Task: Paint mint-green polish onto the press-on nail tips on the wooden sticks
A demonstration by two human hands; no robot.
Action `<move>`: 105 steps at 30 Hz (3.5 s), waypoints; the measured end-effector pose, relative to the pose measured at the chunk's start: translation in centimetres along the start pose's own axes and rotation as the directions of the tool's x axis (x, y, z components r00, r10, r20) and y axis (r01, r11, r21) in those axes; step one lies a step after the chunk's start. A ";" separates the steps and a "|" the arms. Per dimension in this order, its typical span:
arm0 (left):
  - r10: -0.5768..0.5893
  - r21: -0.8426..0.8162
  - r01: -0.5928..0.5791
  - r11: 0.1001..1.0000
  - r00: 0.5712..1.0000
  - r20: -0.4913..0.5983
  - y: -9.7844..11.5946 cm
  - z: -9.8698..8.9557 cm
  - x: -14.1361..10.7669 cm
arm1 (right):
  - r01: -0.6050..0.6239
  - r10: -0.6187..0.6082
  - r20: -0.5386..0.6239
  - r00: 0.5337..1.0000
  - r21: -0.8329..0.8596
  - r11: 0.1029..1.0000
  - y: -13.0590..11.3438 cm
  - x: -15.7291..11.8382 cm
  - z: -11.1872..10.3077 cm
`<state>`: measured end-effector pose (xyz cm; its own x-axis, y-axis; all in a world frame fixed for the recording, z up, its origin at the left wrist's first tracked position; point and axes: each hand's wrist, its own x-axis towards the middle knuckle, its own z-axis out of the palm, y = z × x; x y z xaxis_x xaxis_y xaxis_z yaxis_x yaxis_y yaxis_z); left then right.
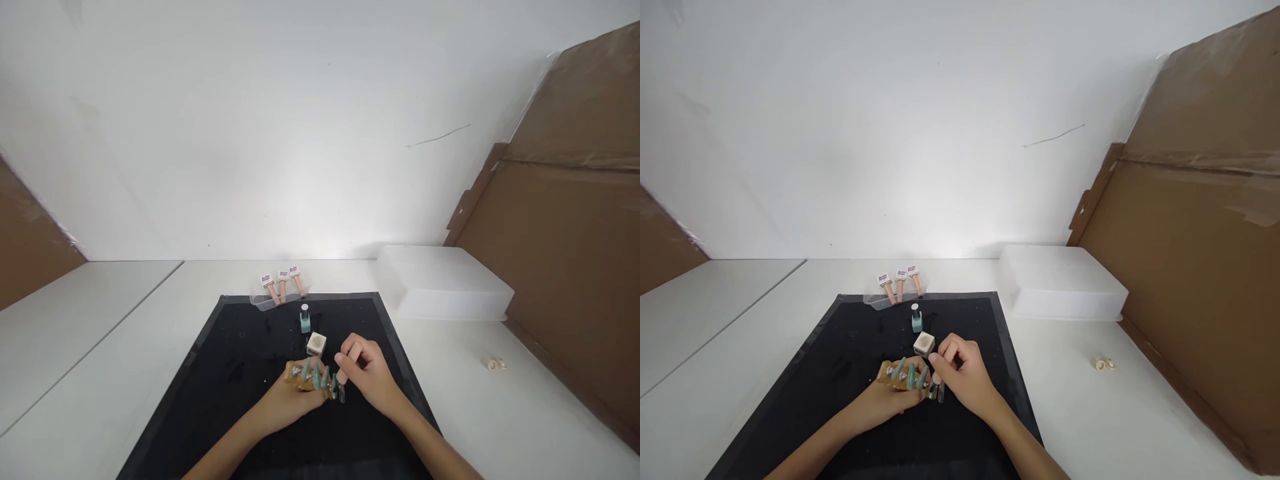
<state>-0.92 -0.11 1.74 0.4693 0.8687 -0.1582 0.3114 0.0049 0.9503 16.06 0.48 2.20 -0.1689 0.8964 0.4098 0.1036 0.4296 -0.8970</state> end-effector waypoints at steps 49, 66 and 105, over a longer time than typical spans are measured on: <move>0.069 -0.130 -0.060 0.990 0.995 0.072 -0.6 0.4 0.0 | -0.060 0.064 0.045 0.997 -0.076 0.995 0.0 0.2 -0.2; 0.069 -0.128 -0.060 0.990 0.995 0.071 -0.3 0.5 -0.1 | -0.062 0.061 -0.017 0.998 -0.060 0.996 0.2 0.3 -0.2; 0.078 -0.189 -0.057 0.980 0.992 0.103 -0.6 0.5 0.0 | -0.095 0.100 0.030 0.995 -0.130 0.987 -0.1 0.4 -0.6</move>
<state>-0.68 -0.42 1.02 0.5746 0.8109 -0.1105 0.1219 0.0487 0.9914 16.61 0.82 2.58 -0.1866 0.9312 0.3130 0.2455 0.3527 -0.9029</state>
